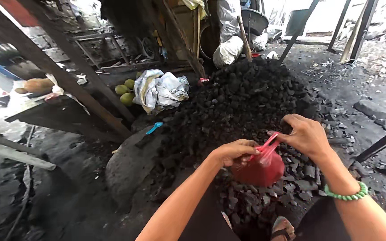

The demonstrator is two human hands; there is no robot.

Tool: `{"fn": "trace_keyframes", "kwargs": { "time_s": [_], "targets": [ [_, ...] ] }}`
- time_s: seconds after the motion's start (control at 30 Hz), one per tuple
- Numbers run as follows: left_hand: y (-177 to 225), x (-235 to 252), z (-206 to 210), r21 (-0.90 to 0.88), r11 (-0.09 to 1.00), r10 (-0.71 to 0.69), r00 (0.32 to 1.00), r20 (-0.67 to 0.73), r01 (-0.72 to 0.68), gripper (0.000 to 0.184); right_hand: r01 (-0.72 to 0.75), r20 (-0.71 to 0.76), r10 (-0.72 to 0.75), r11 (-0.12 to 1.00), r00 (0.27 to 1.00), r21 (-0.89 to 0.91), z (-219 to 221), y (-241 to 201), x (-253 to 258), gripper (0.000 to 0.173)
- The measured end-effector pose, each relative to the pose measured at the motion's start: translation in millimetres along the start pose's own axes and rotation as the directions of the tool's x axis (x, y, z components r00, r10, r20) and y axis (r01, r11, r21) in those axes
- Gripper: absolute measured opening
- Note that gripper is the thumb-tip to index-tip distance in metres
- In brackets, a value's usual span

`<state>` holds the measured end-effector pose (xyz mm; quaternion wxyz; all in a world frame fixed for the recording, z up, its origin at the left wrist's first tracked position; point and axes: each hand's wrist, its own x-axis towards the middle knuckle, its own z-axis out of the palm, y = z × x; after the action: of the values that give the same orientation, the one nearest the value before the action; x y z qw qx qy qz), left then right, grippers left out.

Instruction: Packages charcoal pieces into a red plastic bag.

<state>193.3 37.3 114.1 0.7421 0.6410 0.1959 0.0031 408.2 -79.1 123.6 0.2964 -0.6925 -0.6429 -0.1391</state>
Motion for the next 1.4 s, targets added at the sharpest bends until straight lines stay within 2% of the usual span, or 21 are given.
{"fn": "trace_keyframes", "kwargs": {
  "time_s": [0.1,0.13,0.2,0.27,0.33,0.4,0.43,0.5,0.53,0.6,0.73,0.83,0.9,0.93,0.97,1.03,1.07,1.13,1.23,1.3,1.4],
  "targets": [
    [2,3,17,0.283,0.949,0.176,0.977,-0.121,-0.136,0.04,-0.174,-0.012,0.197,0.893,0.98,0.414,19,-6,-17,0.027],
    [-1,6,23,0.307,0.93,0.261,0.949,-0.175,-0.199,0.035,-0.232,0.033,0.263,0.776,0.964,0.587,29,-8,-24,0.022],
    [-11,9,28,0.291,0.897,0.411,0.872,-0.265,-0.334,0.022,-0.285,0.169,0.297,0.409,0.94,0.867,53,-11,-40,0.043],
    [-21,10,31,0.302,0.882,0.45,0.839,-0.306,-0.363,0.02,-0.31,0.246,0.33,0.157,0.911,0.938,70,-15,-51,0.056],
    [-27,14,35,0.381,0.863,0.465,0.818,-0.338,-0.332,0.017,-0.296,0.234,0.321,0.159,0.918,0.942,75,-14,-53,0.053],
    [-36,17,41,0.546,0.78,0.548,0.754,-0.363,-0.304,0.019,-0.332,0.231,0.339,0.28,0.912,0.901,70,-19,-51,0.051],
    [-42,19,44,0.661,0.689,0.64,0.678,-0.362,-0.297,0.021,-0.369,0.235,0.373,0.345,0.898,0.863,64,-25,-50,0.056],
    [-58,31,47,0.867,0.423,0.854,0.435,-0.285,-0.264,0.021,-0.435,0.235,0.47,0.379,0.851,0.817,58,-40,-50,0.061],
    [-65,40,47,0.932,0.287,0.926,0.312,-0.211,-0.222,0.02,-0.452,0.229,0.526,0.346,0.819,0.823,58,-48,-49,0.06],
    [-72,53,47,0.982,0.114,0.98,0.181,-0.086,-0.149,0.02,-0.469,0.248,0.622,0.219,0.743,0.856,59,-61,-48,0.056],
    [-77,55,42,0.987,-0.065,0.991,0.107,0.081,-0.147,0.018,-0.526,0.414,0.616,0.001,0.67,0.85,57,-65,-51,0.052],
    [-77,42,35,0.974,-0.124,0.969,0.188,0.16,-0.187,0.011,-0.582,0.487,0.569,-0.019,0.662,0.813,53,-53,-47,0.035],
    [-75,30,38,0.986,-0.049,0.937,0.335,0.101,-0.16,0.007,-0.55,0.486,0.478,-0.007,0.732,0.835,52,-41,-50,0.026],
    [-72,23,43,0.982,0.094,0.889,0.458,-0.01,-0.161,0.007,-0.545,0.486,0.413,0.031,0.77,0.838,51,-36,-51,0.035],
    [-64,12,50,0.922,0.342,0.768,0.619,-0.164,-0.181,0.011,-0.538,0.479,0.352,0.089,0.804,0.838,51,-33,-53,0.043],
    [-40,-6,56,0.482,0.865,0.312,0.903,-0.296,-0.14,0.017,-0.512,0.446,0.292,0.215,0.846,0.832,50,-31,-59,0.044],
    [-35,-8,57,0.191,0.978,0.137,0.958,-0.251,-0.09,0.014,-0.497,0.421,0.298,0.259,0.857,0.829,50,-33,-62,0.04],
    [-35,-7,60,-0.29,0.957,-0.06,0.984,-0.166,0.009,0.019,-0.45,0.341,0.343,0.321,0.875,0.833,52,-40,-70,0.028],
    [-36,2,71,-0.697,0.713,-0.178,0.941,-0.286,-0.077,0.029,-0.322,0.163,0.465,0.285,0.87,0.903,73,-50,-87,0.025],
    [-40,6,75,-0.762,0.631,-0.212,0.912,-0.351,-0.147,0.031,-0.237,0.062,0.492,0.302,0.868,0.923,87,-50,-98,0.029],
    [-42,0,73,-0.656,0.744,-0.196,0.897,-0.396,-0.126,0.035,-0.161,-0.045,0.367,0.509,0.929,0.846,95,-51,-111,0.056]
  ]
}}
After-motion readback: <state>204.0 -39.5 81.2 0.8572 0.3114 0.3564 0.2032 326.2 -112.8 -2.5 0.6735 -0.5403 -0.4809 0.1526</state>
